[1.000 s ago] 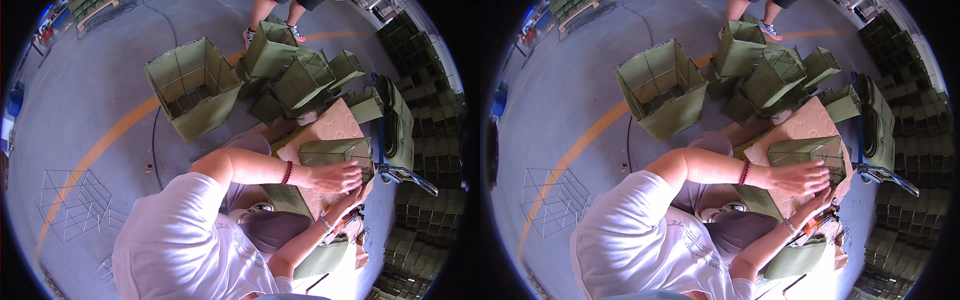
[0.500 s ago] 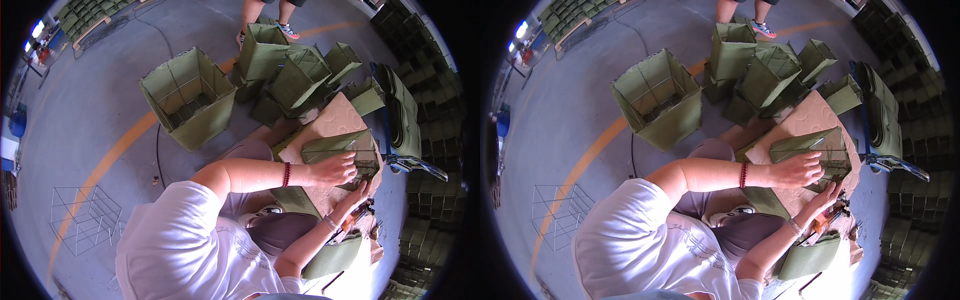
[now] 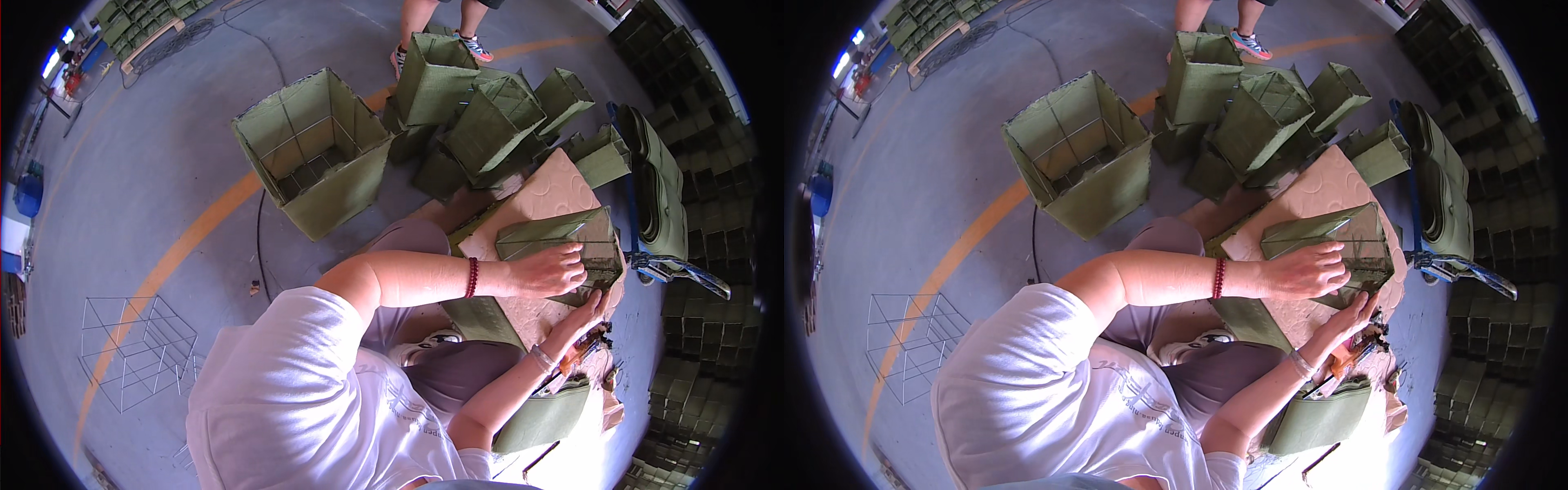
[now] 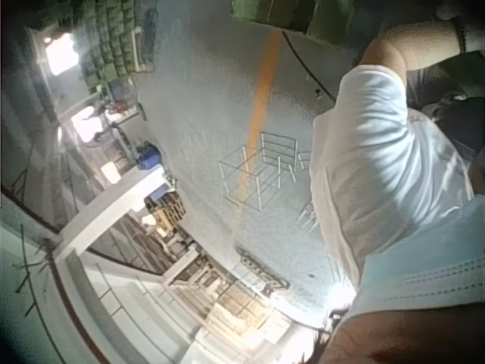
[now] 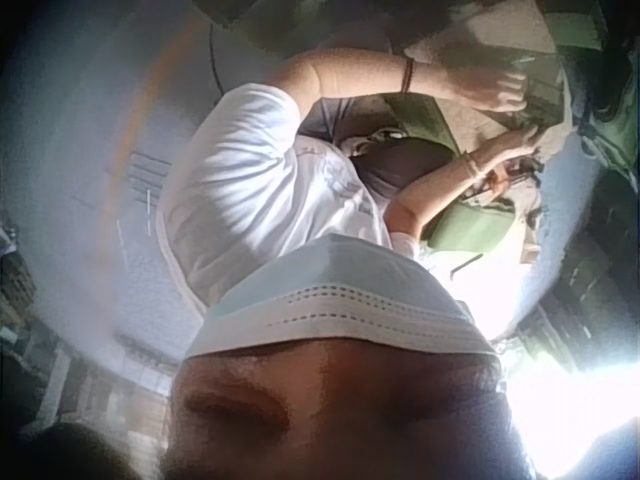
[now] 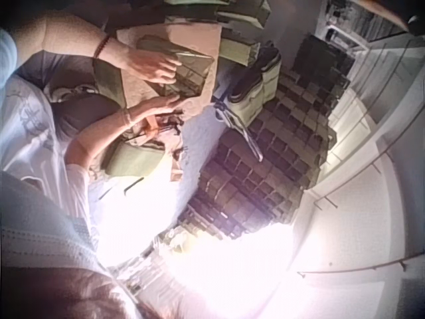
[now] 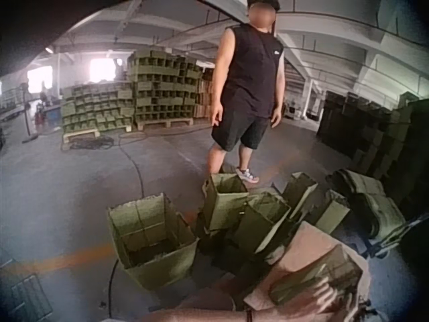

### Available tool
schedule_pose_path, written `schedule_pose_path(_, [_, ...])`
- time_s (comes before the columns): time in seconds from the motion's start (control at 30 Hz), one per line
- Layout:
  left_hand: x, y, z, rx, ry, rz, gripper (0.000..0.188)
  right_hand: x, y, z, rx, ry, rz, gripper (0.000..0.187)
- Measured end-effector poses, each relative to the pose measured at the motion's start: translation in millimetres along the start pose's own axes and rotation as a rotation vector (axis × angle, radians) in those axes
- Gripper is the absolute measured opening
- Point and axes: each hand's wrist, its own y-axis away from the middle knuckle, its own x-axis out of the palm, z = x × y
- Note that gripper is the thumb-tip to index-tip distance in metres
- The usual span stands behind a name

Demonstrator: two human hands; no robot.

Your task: Assemble fabric-covered metal frames into box structures using a hot glue gun and scissors.

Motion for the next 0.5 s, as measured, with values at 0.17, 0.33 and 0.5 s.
schedule_pose_path(0.17, [6,-3,-1,-0.016,0.027,0.008,0.018,1,4,12,0.019,-0.037,0.03,0.048])
schedule_pose_path(0.33, [22,-8,-4,-0.089,0.144,0.008,0.017,4,-3,15,0.05,0.037,0.061,0.049])
schedule_pose_path(0.5, [32,-11,-5,-0.125,0.219,-0.023,0.022,6,-11,15,0.027,-0.015,0.059,0.049])
